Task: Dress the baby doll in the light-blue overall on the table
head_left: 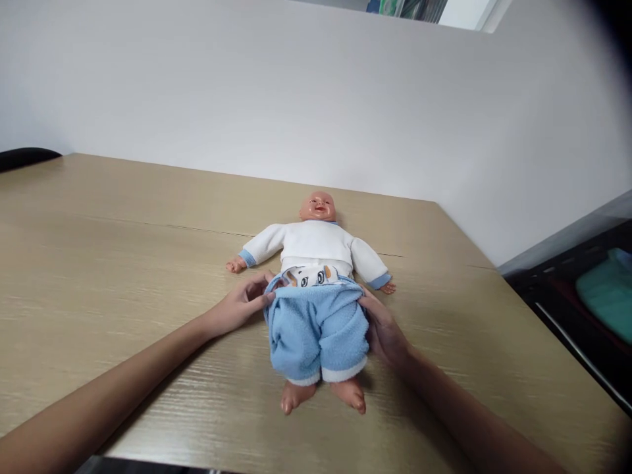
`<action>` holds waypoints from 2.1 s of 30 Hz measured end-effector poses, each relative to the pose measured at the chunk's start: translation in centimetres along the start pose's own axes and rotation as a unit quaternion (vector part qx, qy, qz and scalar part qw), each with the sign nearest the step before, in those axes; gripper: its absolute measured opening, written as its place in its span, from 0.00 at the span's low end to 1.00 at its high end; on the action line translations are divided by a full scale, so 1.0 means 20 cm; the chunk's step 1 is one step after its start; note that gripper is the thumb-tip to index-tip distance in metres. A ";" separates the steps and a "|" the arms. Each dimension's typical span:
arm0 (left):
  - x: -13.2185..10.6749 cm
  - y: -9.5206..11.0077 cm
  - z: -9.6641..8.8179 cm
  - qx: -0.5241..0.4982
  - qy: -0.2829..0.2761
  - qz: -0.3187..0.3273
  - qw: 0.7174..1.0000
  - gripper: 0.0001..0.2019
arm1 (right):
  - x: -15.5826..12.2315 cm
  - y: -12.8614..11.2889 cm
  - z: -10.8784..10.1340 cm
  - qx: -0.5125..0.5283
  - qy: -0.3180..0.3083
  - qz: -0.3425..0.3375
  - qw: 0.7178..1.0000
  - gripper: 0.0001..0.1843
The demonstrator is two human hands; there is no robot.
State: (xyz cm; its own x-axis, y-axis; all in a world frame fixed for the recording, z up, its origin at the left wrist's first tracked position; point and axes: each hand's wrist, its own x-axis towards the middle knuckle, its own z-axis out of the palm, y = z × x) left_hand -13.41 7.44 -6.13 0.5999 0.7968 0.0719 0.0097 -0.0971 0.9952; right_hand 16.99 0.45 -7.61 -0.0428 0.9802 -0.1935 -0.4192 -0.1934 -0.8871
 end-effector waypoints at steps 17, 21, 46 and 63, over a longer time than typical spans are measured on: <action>-0.02 0.09 -0.01 0.005 -0.017 -0.091 0.996 0.20 | 0.01 0.06 -0.05 -0.024 0.003 -0.054 0.998 0.13; -0.03 0.12 -0.04 0.020 -0.131 -0.088 0.987 0.22 | -0.02 0.04 -0.04 -0.032 0.001 -0.074 0.997 0.13; 0.03 0.07 0.03 0.073 0.129 0.075 0.986 0.16 | -0.04 -0.08 0.00 -0.357 0.012 -0.295 0.886 0.05; 0.24 0.14 -0.01 0.094 0.090 0.033 0.991 0.22 | 0.24 -0.38 -0.05 -0.329 -0.159 -0.043 0.930 0.23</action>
State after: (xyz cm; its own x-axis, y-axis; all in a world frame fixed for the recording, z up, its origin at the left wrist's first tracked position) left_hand -10.70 11.13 -2.99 0.4511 0.8772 0.1645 0.1336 -0.2486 0.9593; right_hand 20.86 6.62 -2.30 -0.3451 0.9360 -0.0688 0.2077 0.0047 -0.9782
